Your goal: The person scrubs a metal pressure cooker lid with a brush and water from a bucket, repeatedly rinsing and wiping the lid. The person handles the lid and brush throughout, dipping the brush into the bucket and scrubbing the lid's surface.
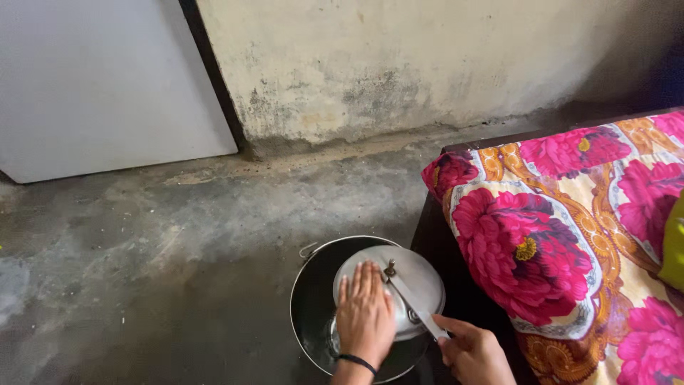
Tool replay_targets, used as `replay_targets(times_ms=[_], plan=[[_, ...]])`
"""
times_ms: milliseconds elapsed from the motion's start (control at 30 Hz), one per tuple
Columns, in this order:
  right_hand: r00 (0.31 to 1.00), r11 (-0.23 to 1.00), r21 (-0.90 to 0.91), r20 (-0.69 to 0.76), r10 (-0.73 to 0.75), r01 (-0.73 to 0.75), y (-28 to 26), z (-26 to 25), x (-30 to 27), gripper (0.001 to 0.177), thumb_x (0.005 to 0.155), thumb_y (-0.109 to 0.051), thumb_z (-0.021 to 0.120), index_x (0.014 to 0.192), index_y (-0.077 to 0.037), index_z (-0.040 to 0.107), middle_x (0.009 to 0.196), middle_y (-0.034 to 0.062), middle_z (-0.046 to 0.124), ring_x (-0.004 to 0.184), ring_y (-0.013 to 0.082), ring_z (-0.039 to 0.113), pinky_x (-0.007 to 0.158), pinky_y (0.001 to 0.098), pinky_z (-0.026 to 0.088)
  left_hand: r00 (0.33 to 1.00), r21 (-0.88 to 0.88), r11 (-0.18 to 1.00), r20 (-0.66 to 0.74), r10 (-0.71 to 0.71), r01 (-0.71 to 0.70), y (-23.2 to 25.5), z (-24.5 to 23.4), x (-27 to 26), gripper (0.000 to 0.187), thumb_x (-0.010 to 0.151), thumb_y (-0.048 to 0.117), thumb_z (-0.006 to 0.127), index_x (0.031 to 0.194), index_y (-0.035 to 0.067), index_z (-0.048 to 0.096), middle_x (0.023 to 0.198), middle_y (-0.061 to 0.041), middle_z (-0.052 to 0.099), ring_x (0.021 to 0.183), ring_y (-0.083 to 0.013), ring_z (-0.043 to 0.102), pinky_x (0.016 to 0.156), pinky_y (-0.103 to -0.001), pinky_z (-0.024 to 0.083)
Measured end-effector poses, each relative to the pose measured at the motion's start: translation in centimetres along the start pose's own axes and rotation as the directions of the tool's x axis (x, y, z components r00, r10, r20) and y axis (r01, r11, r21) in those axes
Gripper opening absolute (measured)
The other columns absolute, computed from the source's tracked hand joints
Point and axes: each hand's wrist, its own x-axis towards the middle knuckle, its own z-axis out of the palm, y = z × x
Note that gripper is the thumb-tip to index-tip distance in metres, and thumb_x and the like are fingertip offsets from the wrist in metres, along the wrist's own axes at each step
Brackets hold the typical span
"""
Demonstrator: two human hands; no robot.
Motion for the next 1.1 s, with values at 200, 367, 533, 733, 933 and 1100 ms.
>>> replay_targets(times_ms=[200,367,533,733,933,1100], plan=[[0.995,0.994,-0.076,0.052,0.086,-0.082,-2.5,0.6,-2.0,0.037,0.091,-0.006,0.076,0.128,-0.01,0.078,0.058,0.0051,0.064,0.051,0.0109,0.053,0.052,0.0289,0.042,0.987,-0.176,0.979,0.14,-0.078,0.103,-6.1,-2.1,2.3,0.064,0.104,0.039,0.015,0.157,0.007,0.029,0.165,-0.011,0.027,0.152,-0.0282,0.025,0.121,-0.048,0.024],[0.994,0.916,-0.39,0.02,0.11,-0.094,-4.7,1.7,-3.0,0.048,0.088,-0.015,0.077,0.133,-0.029,0.074,0.079,0.0109,0.078,0.072,0.0166,0.072,0.071,0.031,0.055,0.92,-0.167,0.949,0.338,-0.199,0.266,-10.0,-1.0,6.0,0.064,0.107,0.046,0.012,0.15,0.009,0.041,0.161,-0.011,0.036,0.153,-0.0331,0.027,0.123,-0.046,0.03],[0.995,0.849,-0.526,-0.044,-0.086,0.051,-6.1,0.8,-3.4,0.05,0.084,-0.028,0.08,0.129,-0.046,0.068,0.111,0.0046,0.082,0.108,0.0194,0.08,0.099,0.0309,0.06,0.997,-0.439,0.895,0.039,-0.067,0.077,-8.2,-0.1,7.9,0.071,0.106,0.053,0.026,0.147,0.0,0.046,0.151,-0.021,0.047,0.145,-0.0362,0.04,0.12,-0.043,0.032],[1.0,0.785,-0.619,-0.021,-0.024,0.006,-7.2,-0.2,-3.9,0.055,0.084,-0.034,0.075,0.134,-0.054,0.066,0.116,-0.0015,0.079,0.11,0.0175,0.077,0.104,0.0317,0.056,0.983,-0.427,0.886,-0.111,0.149,-0.182,-6.1,-2.1,6.1,0.066,0.108,0.044,0.015,0.151,0.003,0.043,0.157,-0.016,0.042,0.147,-0.0341,0.034,0.118,-0.047,0.024],[0.991,0.801,-0.584,-0.104,0.082,-0.128,-9.6,0.8,-4.9,0.047,0.085,-0.035,0.077,0.127,-0.052,0.069,0.105,0.0027,0.083,0.105,0.018,0.079,0.1,0.0327,0.06,0.965,-0.799,0.544,-0.235,0.114,-0.258,-2.9,-4.1,1.9,0.065,0.11,0.034,0.014,0.123,0.013,0.074,0.142,-0.007,0.071,0.147,-0.0269,0.051,0.125,-0.046,0.016],[0.993,0.862,-0.497,-0.102,0.06,-0.103,-11.6,0.3,-6.0,0.04,0.09,-0.034,0.077,0.127,-0.048,0.072,0.089,0.0047,0.081,0.086,0.0181,0.079,0.085,0.0348,0.064,0.972,-0.747,0.657,-0.216,-0.093,-0.103,-1.3,-7.9,0.2,0.031,0.097,0.017,0.058,0.126,0.011,0.068,0.121,-0.007,0.075,0.112,-0.0246,0.07,0.093,-0.035,0.056]])
